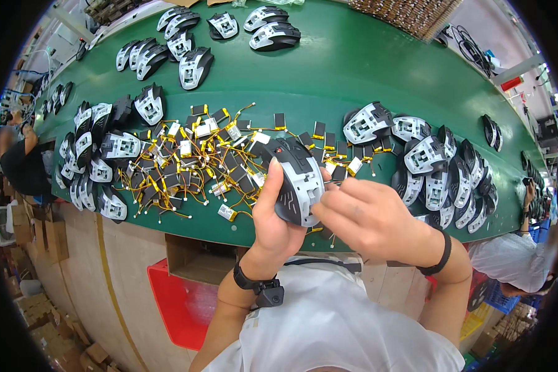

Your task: The person assembles electronic devices by inserting small batteries into the bottom compartments of multiple units. They pick up each unit, insert a battery, and place the unit on a green table. The process is repeated for several units throughout the clip.

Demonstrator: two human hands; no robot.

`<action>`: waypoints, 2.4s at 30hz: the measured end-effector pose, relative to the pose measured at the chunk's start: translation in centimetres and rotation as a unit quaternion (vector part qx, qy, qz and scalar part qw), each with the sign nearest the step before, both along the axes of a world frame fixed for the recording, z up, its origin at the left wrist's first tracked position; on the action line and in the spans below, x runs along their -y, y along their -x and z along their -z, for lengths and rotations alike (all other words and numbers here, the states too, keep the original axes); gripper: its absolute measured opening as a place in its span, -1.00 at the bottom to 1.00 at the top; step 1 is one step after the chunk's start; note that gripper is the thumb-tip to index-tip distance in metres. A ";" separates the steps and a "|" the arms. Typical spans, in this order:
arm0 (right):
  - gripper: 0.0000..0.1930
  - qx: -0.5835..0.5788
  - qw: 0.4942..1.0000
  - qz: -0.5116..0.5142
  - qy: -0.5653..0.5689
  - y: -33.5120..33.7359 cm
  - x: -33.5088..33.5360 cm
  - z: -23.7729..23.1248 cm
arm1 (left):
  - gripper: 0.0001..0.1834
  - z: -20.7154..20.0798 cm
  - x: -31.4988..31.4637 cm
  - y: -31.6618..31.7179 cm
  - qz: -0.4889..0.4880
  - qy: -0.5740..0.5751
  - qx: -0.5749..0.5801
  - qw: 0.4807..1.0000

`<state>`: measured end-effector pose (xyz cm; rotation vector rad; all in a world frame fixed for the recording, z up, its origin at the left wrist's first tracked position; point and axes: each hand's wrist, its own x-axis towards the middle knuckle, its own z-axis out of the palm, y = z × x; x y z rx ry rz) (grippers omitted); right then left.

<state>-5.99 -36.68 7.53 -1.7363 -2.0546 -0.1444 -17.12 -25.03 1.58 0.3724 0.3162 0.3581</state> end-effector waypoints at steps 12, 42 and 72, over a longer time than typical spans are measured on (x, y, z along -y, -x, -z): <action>-0.69 -0.002 0.997 0.068 -0.042 1.1 0.4 2.3 | -0.35 -0.2 0.8 -0.5 -0.032 0.036 -0.015 0.999; -0.79 -0.832 0.537 0.103 0.097 3.6 1.7 3.9 | -0.01 0.4 1.0 -1.1 -0.043 -0.201 0.116 0.972; -0.79 -0.837 0.535 0.086 0.080 4.2 2.4 5.0 | 0.04 0.0 1.2 -0.8 -0.017 -0.205 0.105 0.973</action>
